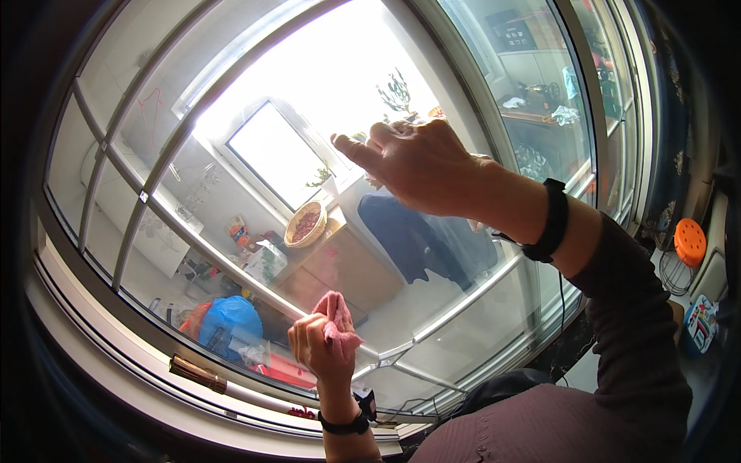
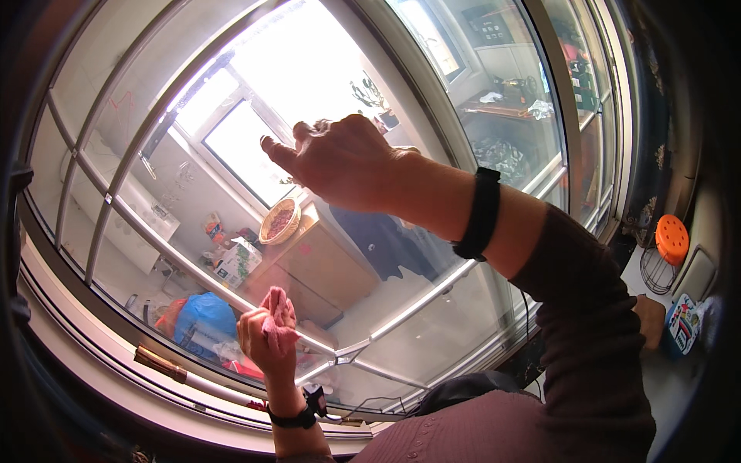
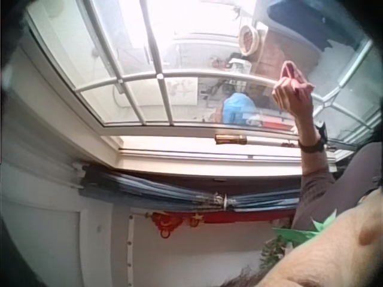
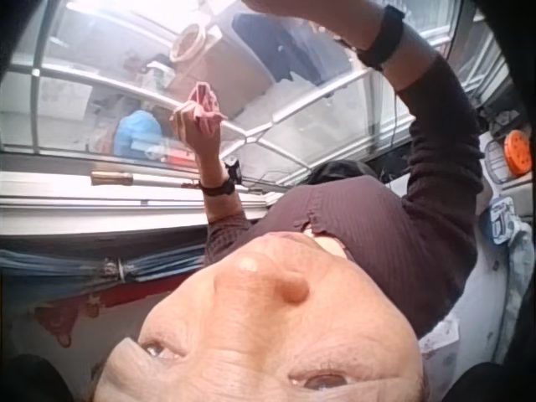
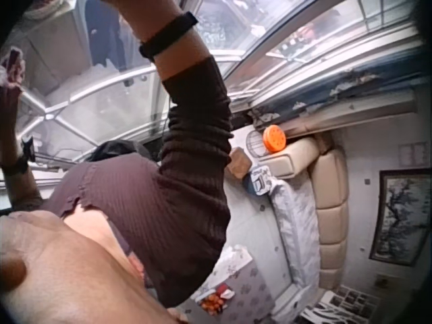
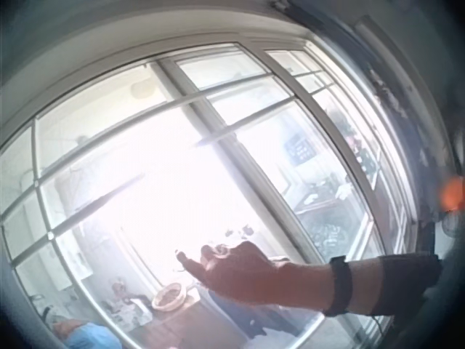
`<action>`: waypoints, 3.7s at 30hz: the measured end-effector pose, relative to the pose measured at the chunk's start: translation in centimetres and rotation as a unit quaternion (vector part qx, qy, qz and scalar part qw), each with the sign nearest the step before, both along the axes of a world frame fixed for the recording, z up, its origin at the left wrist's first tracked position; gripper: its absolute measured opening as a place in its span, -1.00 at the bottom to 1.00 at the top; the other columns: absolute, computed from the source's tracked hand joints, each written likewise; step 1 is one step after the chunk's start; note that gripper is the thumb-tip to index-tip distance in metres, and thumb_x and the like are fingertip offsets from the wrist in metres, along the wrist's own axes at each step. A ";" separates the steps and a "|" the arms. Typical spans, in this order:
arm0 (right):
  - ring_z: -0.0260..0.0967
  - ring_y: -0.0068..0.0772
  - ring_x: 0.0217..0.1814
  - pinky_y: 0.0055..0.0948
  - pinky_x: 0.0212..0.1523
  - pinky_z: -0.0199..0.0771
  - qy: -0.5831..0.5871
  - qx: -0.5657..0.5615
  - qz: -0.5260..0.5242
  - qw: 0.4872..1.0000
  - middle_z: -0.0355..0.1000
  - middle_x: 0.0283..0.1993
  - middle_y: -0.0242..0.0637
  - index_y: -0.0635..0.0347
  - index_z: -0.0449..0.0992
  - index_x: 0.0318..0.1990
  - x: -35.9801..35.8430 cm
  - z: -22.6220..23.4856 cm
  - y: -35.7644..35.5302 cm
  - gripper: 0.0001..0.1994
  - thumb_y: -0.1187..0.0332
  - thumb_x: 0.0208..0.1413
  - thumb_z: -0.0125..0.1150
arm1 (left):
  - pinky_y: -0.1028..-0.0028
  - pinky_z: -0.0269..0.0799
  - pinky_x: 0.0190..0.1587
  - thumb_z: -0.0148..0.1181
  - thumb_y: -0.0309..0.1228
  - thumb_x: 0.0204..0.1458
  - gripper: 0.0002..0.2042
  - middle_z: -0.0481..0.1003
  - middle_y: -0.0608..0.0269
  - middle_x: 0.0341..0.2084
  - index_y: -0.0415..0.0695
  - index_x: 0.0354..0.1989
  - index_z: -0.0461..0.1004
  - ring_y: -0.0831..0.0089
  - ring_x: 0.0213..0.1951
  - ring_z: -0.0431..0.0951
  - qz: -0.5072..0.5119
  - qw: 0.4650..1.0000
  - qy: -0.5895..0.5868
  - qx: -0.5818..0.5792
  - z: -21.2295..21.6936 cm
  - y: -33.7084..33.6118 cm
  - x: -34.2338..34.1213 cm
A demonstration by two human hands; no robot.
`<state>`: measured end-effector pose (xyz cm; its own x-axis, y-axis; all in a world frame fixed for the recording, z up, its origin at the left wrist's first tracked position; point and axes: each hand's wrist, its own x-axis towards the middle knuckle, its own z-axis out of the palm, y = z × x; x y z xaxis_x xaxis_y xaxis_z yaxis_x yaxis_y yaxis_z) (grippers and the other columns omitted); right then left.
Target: The person walks to a large glass door and wipes the surface with two cloths, one pink and one white. They clean multiple panes and the frame, switching between cloths and occasionally pointing at the glass.
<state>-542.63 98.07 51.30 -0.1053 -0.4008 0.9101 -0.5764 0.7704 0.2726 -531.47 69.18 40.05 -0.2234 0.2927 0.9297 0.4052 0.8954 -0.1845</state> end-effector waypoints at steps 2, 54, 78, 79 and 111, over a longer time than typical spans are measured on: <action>0.62 -0.19 -0.29 -0.34 -0.46 0.57 0.008 0.015 -0.025 1.000 0.54 -0.23 -0.11 0.07 0.31 0.41 -0.3 0.5 -0.5 -0.37 0.35 0.17 0.34 | 0.24 0.39 -0.22 0.49 -0.35 -0.04 -0.69 0.49 0.18 -0.44 -0.10 -0.40 0.36 0.14 -0.35 0.52 0.023 1.000 0.001 -0.002 -0.8 -0.3 0.6; 0.65 -0.31 -0.46 -0.40 -0.57 0.58 0.037 0.237 -0.027 0.970 0.63 -0.13 0.05 0.09 0.31 0.43 -3.1 5.8 1.6 -0.46 0.31 0.32 0.20 | 0.27 0.38 -0.33 0.54 -0.36 -0.05 -0.67 0.47 0.21 -0.56 -0.05 -0.54 0.39 0.20 -0.45 0.53 0.204 0.975 -0.032 0.077 -8.7 4.1 3.9; 0.67 -0.35 -0.36 -0.48 -0.51 0.54 0.120 0.269 -0.041 0.955 0.66 -0.20 -0.14 0.03 0.37 0.40 -3.0 7.3 3.0 -0.43 0.42 0.21 0.25 | 0.28 0.37 -0.31 0.57 -0.45 -0.13 -0.71 0.52 0.23 -0.50 -0.08 -0.49 0.44 0.24 -0.42 0.55 0.166 0.983 -0.022 0.080 -8.6 5.5 1.3; 0.66 -0.35 -0.37 -0.48 -0.51 0.54 0.114 0.271 -0.038 0.955 0.66 -0.21 -0.14 0.03 0.37 0.40 -3.0 7.4 3.0 -0.43 0.42 0.21 0.25 | 0.27 0.37 -0.31 0.57 -0.45 -0.12 -0.71 0.52 0.23 -0.50 -0.07 -0.49 0.44 0.23 -0.43 0.54 0.165 0.982 -0.025 0.085 -8.7 5.5 1.3; 0.67 -0.26 -0.33 -0.37 -0.39 0.62 0.058 0.275 -0.057 0.958 0.64 -0.23 -0.08 -0.08 0.33 0.44 -3.1 8.2 4.0 -0.42 0.42 0.25 0.21 | 0.27 0.35 -0.33 0.54 -0.46 -0.09 -0.71 0.50 0.24 -0.52 -0.05 -0.50 0.42 0.24 -0.43 0.55 0.182 0.981 -0.020 0.064 -8.8 5.0 1.4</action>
<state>-545.73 102.10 59.50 -0.0871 -0.8155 0.5722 -0.4379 0.5472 0.7132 -530.06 74.23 31.26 -0.3279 0.0674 0.9423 0.0583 0.9970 -0.0510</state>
